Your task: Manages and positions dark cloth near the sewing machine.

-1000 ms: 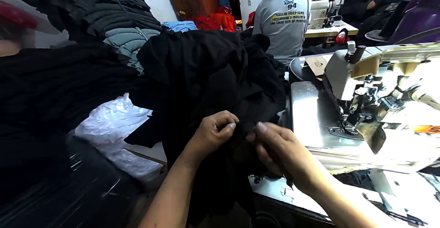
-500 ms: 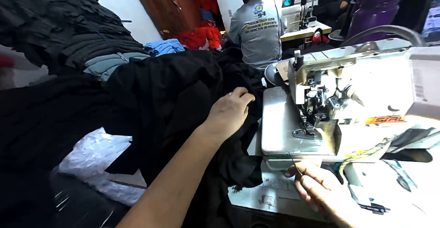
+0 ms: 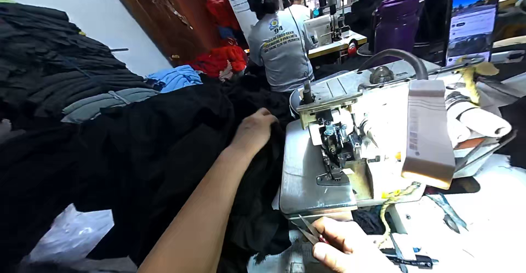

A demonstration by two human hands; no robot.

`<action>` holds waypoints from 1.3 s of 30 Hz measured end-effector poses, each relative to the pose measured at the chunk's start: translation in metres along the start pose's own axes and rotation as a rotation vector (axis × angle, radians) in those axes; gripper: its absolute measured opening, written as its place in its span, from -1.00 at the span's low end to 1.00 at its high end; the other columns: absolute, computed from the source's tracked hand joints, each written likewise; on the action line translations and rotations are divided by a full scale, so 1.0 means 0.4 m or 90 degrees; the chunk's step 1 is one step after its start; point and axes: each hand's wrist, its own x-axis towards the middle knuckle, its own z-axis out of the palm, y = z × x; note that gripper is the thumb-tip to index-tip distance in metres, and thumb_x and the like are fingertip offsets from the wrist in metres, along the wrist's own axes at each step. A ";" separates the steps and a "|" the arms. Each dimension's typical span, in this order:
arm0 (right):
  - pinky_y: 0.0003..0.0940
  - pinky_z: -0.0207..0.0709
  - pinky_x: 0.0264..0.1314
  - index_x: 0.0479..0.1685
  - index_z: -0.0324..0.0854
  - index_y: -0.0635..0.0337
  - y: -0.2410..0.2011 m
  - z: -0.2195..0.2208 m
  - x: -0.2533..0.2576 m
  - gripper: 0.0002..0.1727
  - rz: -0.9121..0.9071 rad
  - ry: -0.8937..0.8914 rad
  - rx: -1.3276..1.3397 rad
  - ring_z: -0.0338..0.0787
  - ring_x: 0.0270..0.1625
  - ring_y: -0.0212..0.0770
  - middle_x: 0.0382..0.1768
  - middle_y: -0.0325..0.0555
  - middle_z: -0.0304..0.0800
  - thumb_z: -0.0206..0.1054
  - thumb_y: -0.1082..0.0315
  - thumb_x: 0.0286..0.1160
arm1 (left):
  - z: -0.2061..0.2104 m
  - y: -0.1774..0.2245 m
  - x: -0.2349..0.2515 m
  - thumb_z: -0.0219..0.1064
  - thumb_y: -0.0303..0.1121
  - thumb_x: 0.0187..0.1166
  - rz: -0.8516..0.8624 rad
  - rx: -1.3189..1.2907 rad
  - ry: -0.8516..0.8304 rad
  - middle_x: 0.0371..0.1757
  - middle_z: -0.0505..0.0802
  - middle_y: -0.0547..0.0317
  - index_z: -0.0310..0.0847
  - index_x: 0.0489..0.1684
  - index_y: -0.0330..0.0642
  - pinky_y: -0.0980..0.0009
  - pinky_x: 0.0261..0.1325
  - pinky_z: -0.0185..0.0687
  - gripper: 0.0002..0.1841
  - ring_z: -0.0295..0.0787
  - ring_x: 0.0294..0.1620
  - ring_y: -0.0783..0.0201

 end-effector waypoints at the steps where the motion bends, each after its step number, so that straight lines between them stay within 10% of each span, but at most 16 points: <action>1: -0.60 0.30 -0.48 -0.04 0.69 0.36 0.001 0.001 0.000 -0.63 -0.001 -0.003 0.001 0.43 -0.57 -0.57 -0.57 -0.28 0.56 0.26 0.15 0.68 | -0.017 -0.016 -0.019 0.24 -0.67 0.57 0.048 -0.044 0.129 0.19 0.81 -0.38 0.82 -0.01 -0.43 -0.28 0.29 0.59 -0.78 0.78 0.19 -0.35; 4: -0.59 0.30 -0.47 -0.07 0.68 0.36 0.004 0.002 0.000 -0.64 -0.011 -0.006 -0.014 0.43 -0.56 -0.54 -0.57 -0.25 0.55 0.26 0.15 0.68 | -0.093 -0.081 -0.107 0.14 -0.63 0.62 0.133 -0.235 0.360 0.09 0.85 -0.02 0.75 -0.11 -0.41 0.19 0.42 0.60 -0.79 0.76 0.23 0.19; 7: -0.55 0.34 -0.47 -0.06 0.69 0.38 0.006 0.003 -0.003 -0.62 -0.021 -0.002 -0.025 0.46 -0.56 -0.50 -0.57 -0.20 0.57 0.25 0.14 0.68 | -0.172 -0.134 -0.262 0.10 -0.39 0.74 0.167 -0.407 0.434 0.06 0.79 0.71 0.74 -0.12 0.21 0.51 0.39 0.54 -0.73 0.66 0.22 0.65; 13: -0.64 0.28 -0.47 -0.03 0.69 0.37 0.012 0.003 -0.008 -0.61 -0.023 -0.002 -0.024 0.41 -0.55 -0.60 -0.57 -0.29 0.54 0.25 0.13 0.68 | -0.154 -0.247 -0.535 0.20 -0.19 0.72 0.097 -0.341 0.391 0.02 0.78 0.84 0.76 -0.09 0.34 0.73 0.29 0.50 -0.82 0.64 0.16 0.78; 17: -0.67 0.30 -0.50 0.00 0.69 0.34 0.017 -0.001 -0.010 -0.60 -0.016 -0.007 -0.036 0.42 -0.56 -0.64 -0.57 -0.37 0.54 0.21 0.11 0.69 | -0.106 -0.257 -0.569 0.09 -0.41 0.42 -0.110 -0.186 0.248 -0.17 0.84 0.08 0.55 0.31 -0.48 0.33 -0.05 0.68 -0.52 0.75 -0.19 0.41; 23: -0.72 0.28 -0.55 0.01 0.68 0.30 0.026 0.001 -0.014 -0.52 -0.015 0.002 -0.034 0.39 -0.58 -0.69 -0.57 -0.46 0.51 0.20 -0.02 0.69 | -0.165 -0.150 -0.454 0.16 -0.03 0.78 -0.219 0.101 0.075 -0.33 0.85 -0.33 0.55 0.56 -0.17 -0.47 -0.23 0.54 -0.48 0.80 -0.31 -0.43; 29: -0.74 0.23 -0.59 -0.04 0.69 0.19 0.041 0.001 -0.012 -0.52 -0.027 0.006 -0.027 0.35 -0.62 -0.72 -0.61 -0.52 0.46 0.20 -0.10 0.68 | -0.173 -0.097 -0.354 0.58 -0.48 0.39 -0.068 0.366 0.105 0.03 0.79 -0.48 0.86 -0.29 -0.40 -0.42 0.04 0.49 -0.87 0.72 0.04 -0.51; 35: -0.74 0.21 -0.60 -0.05 0.69 0.16 0.041 0.006 -0.009 -0.57 -0.028 0.013 -0.021 0.35 -0.63 -0.72 -0.62 -0.53 0.44 0.21 -0.05 0.66 | -0.108 -0.165 -0.252 0.34 -0.69 0.47 0.064 0.249 0.082 0.33 0.74 -0.40 0.62 0.36 -0.43 -0.33 0.17 0.58 -0.57 0.71 0.27 -0.45; 39: -0.74 0.23 -0.58 -0.04 0.70 0.16 0.045 0.009 -0.009 -0.57 -0.029 0.012 0.000 0.36 -0.63 -0.72 -0.62 -0.54 0.45 0.22 -0.06 0.65 | -0.108 -0.185 -0.220 0.49 -0.52 0.45 0.035 0.233 0.128 0.02 0.77 -0.49 0.77 -0.12 -0.50 -0.37 0.03 0.60 -0.81 0.73 0.07 -0.51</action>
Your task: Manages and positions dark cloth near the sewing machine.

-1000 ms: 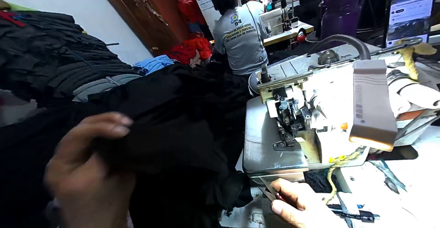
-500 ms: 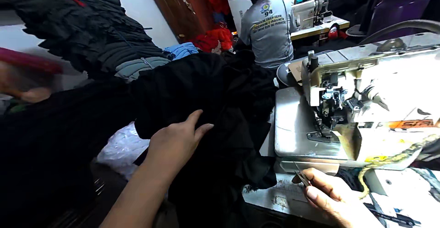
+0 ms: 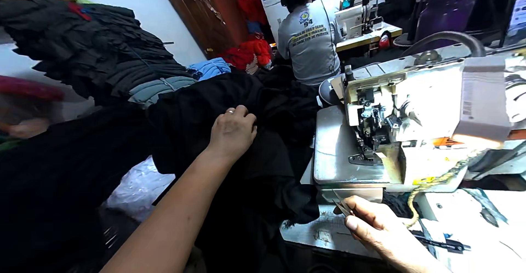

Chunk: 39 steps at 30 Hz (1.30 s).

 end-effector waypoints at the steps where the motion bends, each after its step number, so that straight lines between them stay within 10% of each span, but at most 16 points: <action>1: -0.74 0.23 -0.59 -0.04 0.69 0.16 0.000 0.000 0.001 -0.58 0.004 -0.003 0.004 0.36 -0.63 -0.72 -0.62 -0.55 0.45 0.22 -0.05 0.65 | -0.001 -0.002 0.003 0.50 -0.49 0.45 -0.002 0.011 -0.012 -0.01 0.78 -0.48 0.79 -0.21 -0.48 -0.36 0.02 0.60 -0.84 0.74 0.06 -0.50; 4: -0.73 0.24 -0.59 -0.04 0.69 0.15 -0.004 -0.003 0.003 -0.57 0.014 -0.010 0.002 0.37 -0.63 -0.71 -0.62 -0.54 0.45 0.22 -0.06 0.64 | -0.013 0.005 0.011 0.54 -0.24 0.51 -0.040 0.049 -0.117 0.12 0.76 -0.46 0.82 -0.08 -0.44 -0.34 0.15 0.51 -0.65 0.68 0.20 -0.46; 10: -0.75 0.25 -0.58 -0.06 0.69 0.14 -0.001 -0.002 0.005 -0.59 0.005 -0.004 -0.009 0.38 -0.62 -0.73 -0.62 -0.56 0.46 0.23 -0.06 0.64 | -0.051 -0.036 -0.011 0.32 -0.48 0.66 -0.041 -0.177 -0.087 0.12 0.81 -0.38 0.82 -0.10 -0.49 -0.33 0.27 0.51 -0.80 0.73 0.21 -0.36; 17: -0.85 0.20 -0.64 0.04 0.64 -0.02 -0.079 0.029 0.023 -0.70 0.005 -0.024 0.226 0.35 -0.63 -0.81 -0.58 -0.72 0.48 0.17 0.00 0.72 | -0.169 0.068 -0.111 0.23 -0.45 0.61 0.038 -0.427 0.088 -0.30 0.81 0.37 0.78 -0.25 -0.27 0.72 -0.04 0.62 -0.82 0.68 -0.24 0.68; 22: -0.78 0.29 -0.53 0.10 0.68 0.20 -0.166 0.102 0.097 -0.46 -0.106 -0.073 0.113 0.37 -0.57 -0.75 -0.49 -0.55 0.54 -0.17 0.02 0.90 | -0.134 0.121 -0.248 0.22 -0.08 0.69 0.027 -0.531 0.136 -0.28 0.80 0.62 0.76 -0.29 0.15 0.73 -0.05 0.66 -0.76 0.71 -0.18 0.70; 39: -0.74 0.12 -0.67 -0.30 0.70 0.11 -0.159 0.209 0.207 -0.63 0.188 -0.165 0.123 0.28 -0.73 -0.68 -0.72 -0.51 0.42 0.09 0.16 0.82 | -0.054 0.101 -0.346 0.21 -0.16 0.66 0.012 -0.429 0.171 -0.27 0.85 0.48 0.80 -0.41 -0.02 0.61 0.32 0.53 -0.70 0.73 0.04 0.62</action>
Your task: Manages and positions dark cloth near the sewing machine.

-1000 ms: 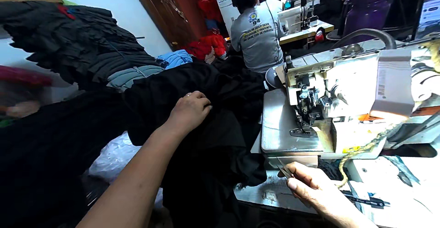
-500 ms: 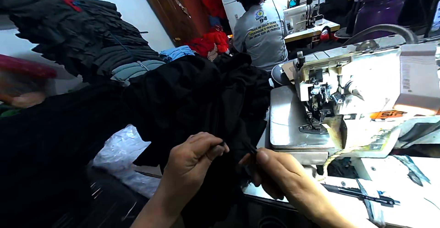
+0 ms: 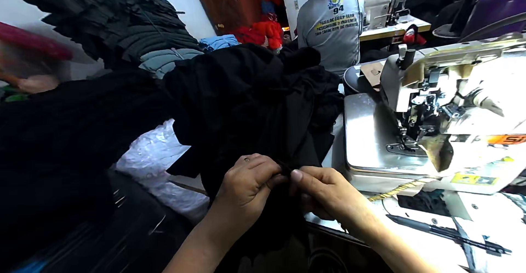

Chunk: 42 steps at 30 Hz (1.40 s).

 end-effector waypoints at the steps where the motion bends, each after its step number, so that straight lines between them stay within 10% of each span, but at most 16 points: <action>1: -0.74 0.11 -0.68 -0.34 0.70 0.11 0.007 -0.002 0.001 -0.61 -0.017 0.010 0.003 0.28 -0.74 -0.69 -0.74 -0.52 0.43 0.08 0.17 0.83 | 0.001 -0.004 -0.003 0.20 -0.16 0.66 0.006 0.022 -0.004 -0.28 0.84 0.47 0.80 -0.42 -0.02 0.59 0.32 0.52 -0.69 0.73 0.03 0.61; 14: -0.76 0.32 -0.46 -0.07 0.73 0.25 0.126 -0.142 -0.206 -0.45 -0.244 0.166 -0.263 0.44 -0.51 -0.72 -0.54 -0.41 0.57 0.16 -0.12 0.69 | -0.019 -0.003 0.108 0.25 0.01 0.60 -0.024 0.147 -0.185 -0.32 0.84 0.31 0.85 -0.14 -0.06 0.26 -0.29 0.75 -0.63 0.79 -0.36 0.36; 21: -0.86 0.25 -0.51 -0.05 0.73 0.14 0.188 -0.218 -0.253 -0.58 -0.240 0.309 -0.160 0.35 -0.56 -0.84 -0.57 -0.65 0.49 0.21 -0.04 0.64 | 0.135 0.079 0.398 0.24 -0.33 0.75 -0.160 0.010 -0.162 0.05 0.84 -0.16 0.77 0.08 -0.36 0.05 0.23 0.62 -0.73 0.79 0.09 0.04; 29: -0.75 0.29 -0.47 -0.10 0.73 0.25 0.167 -0.224 -0.254 -0.61 -0.224 0.254 -0.143 0.41 -0.54 -0.73 -0.54 -0.44 0.57 0.24 0.05 0.65 | 0.345 -0.081 0.513 0.13 0.19 0.73 -0.488 0.185 -0.375 0.43 0.63 -0.56 0.63 0.30 -0.52 -0.44 0.52 0.26 -0.25 0.47 0.55 -0.46; 38: -0.74 0.27 -0.44 -0.14 0.73 0.33 0.158 -0.226 -0.254 -0.61 -0.234 0.243 -0.165 0.41 -0.51 -0.69 -0.51 -0.31 0.61 0.27 0.11 0.63 | 0.359 -0.109 0.475 0.22 -0.33 0.74 -0.504 0.042 -0.273 0.26 0.74 -0.44 0.73 0.15 -0.40 -0.36 0.42 0.33 -0.69 0.58 0.42 -0.35; 42: -0.75 0.26 -0.47 -0.13 0.73 0.30 0.163 -0.227 -0.252 -0.61 -0.226 0.246 -0.154 0.39 -0.53 -0.72 -0.54 -0.38 0.58 0.27 0.09 0.62 | 0.307 -0.109 0.424 0.07 -0.39 0.78 -0.436 -0.308 -0.052 0.05 0.75 0.02 0.57 0.15 -0.38 0.24 0.31 0.52 -0.75 0.64 0.11 0.32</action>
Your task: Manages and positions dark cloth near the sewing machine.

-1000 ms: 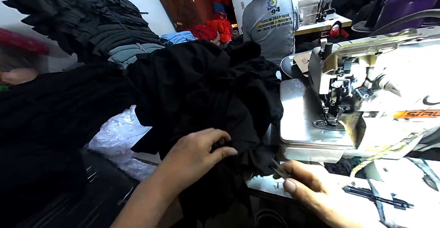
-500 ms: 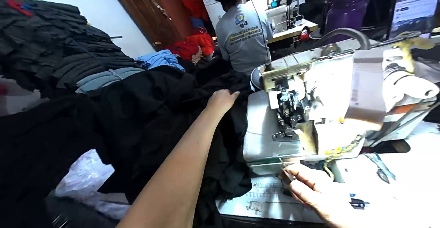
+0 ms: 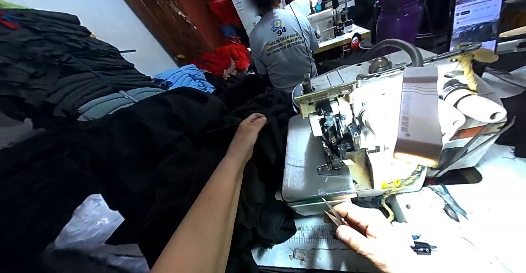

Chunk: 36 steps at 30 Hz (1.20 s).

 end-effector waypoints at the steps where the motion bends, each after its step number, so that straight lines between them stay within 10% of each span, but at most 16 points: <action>1: -0.77 0.25 -0.47 -0.12 0.73 0.28 0.001 0.001 0.000 -0.62 0.002 0.001 0.004 0.39 -0.53 -0.74 -0.53 -0.41 0.57 0.27 0.08 0.62 | -0.015 -0.001 -0.013 0.03 -0.41 0.78 0.060 -0.069 0.022 -0.13 0.71 0.28 0.53 0.03 -0.28 0.47 0.17 0.55 -0.82 0.63 -0.06 0.55; 4: -0.80 0.27 -0.47 -0.13 0.73 0.26 0.009 0.003 -0.001 -0.60 0.000 0.006 0.011 0.39 -0.53 -0.77 -0.54 -0.45 0.56 0.27 0.04 0.62 | -0.068 0.028 -0.066 -0.03 -0.44 0.71 0.216 -0.212 0.059 -0.24 0.72 0.62 0.53 -0.11 -0.01 0.59 0.13 0.60 -0.81 0.66 -0.11 0.72; 9: -0.78 0.27 -0.49 -0.11 0.72 0.18 0.017 0.004 -0.001 -0.58 0.013 -0.001 0.007 0.39 -0.55 -0.77 -0.55 -0.51 0.53 0.25 -0.03 0.62 | -0.166 0.049 -0.173 -0.04 -0.33 0.68 0.191 -0.211 -0.044 -0.37 0.84 0.65 0.61 -0.28 0.29 0.74 -0.29 0.63 -0.70 0.71 -0.37 0.73; 14: -0.86 0.21 -0.59 0.07 0.66 0.07 -0.036 0.034 0.015 -0.67 0.053 -0.034 0.208 0.35 -0.60 -0.84 -0.58 -0.76 0.46 0.08 0.08 0.76 | -0.218 -0.025 -0.265 0.14 -0.36 0.51 0.097 -0.050 -0.125 -0.35 0.87 0.53 0.70 -0.40 0.20 0.68 -0.28 0.62 -0.78 0.72 -0.37 0.66; 20: -0.75 0.27 -0.59 0.12 0.66 0.14 -0.127 0.157 0.146 -0.48 0.111 -0.158 0.148 0.36 -0.64 -0.72 -0.58 -0.59 0.52 -0.21 0.05 0.86 | -0.230 -0.083 -0.328 0.21 -0.37 0.52 0.191 -0.064 -0.046 -0.36 0.83 0.67 0.72 -0.35 0.29 0.79 -0.29 0.60 -0.78 0.69 -0.37 0.76; 28: -0.72 0.16 -0.74 -0.27 0.62 0.13 -0.137 0.268 0.251 -0.44 0.358 -0.181 0.236 0.30 -0.78 -0.62 -0.75 -0.44 0.41 -0.17 0.00 0.92 | -0.235 -0.100 -0.355 0.17 -0.51 0.41 0.276 0.023 0.009 -0.29 0.78 0.60 0.69 -0.34 -0.01 0.83 -0.15 0.58 -0.82 0.67 -0.24 0.79; 36: -0.72 0.09 -0.76 -0.26 0.59 0.15 -0.122 0.291 0.277 -0.52 0.373 -0.205 0.212 0.23 -0.80 -0.60 -0.77 -0.41 0.36 -0.04 0.01 0.89 | -0.236 -0.117 -0.356 0.22 -0.46 0.41 0.364 0.082 0.009 -0.30 0.77 0.48 0.68 -0.36 -0.13 0.84 -0.09 0.58 -0.89 0.68 -0.20 0.77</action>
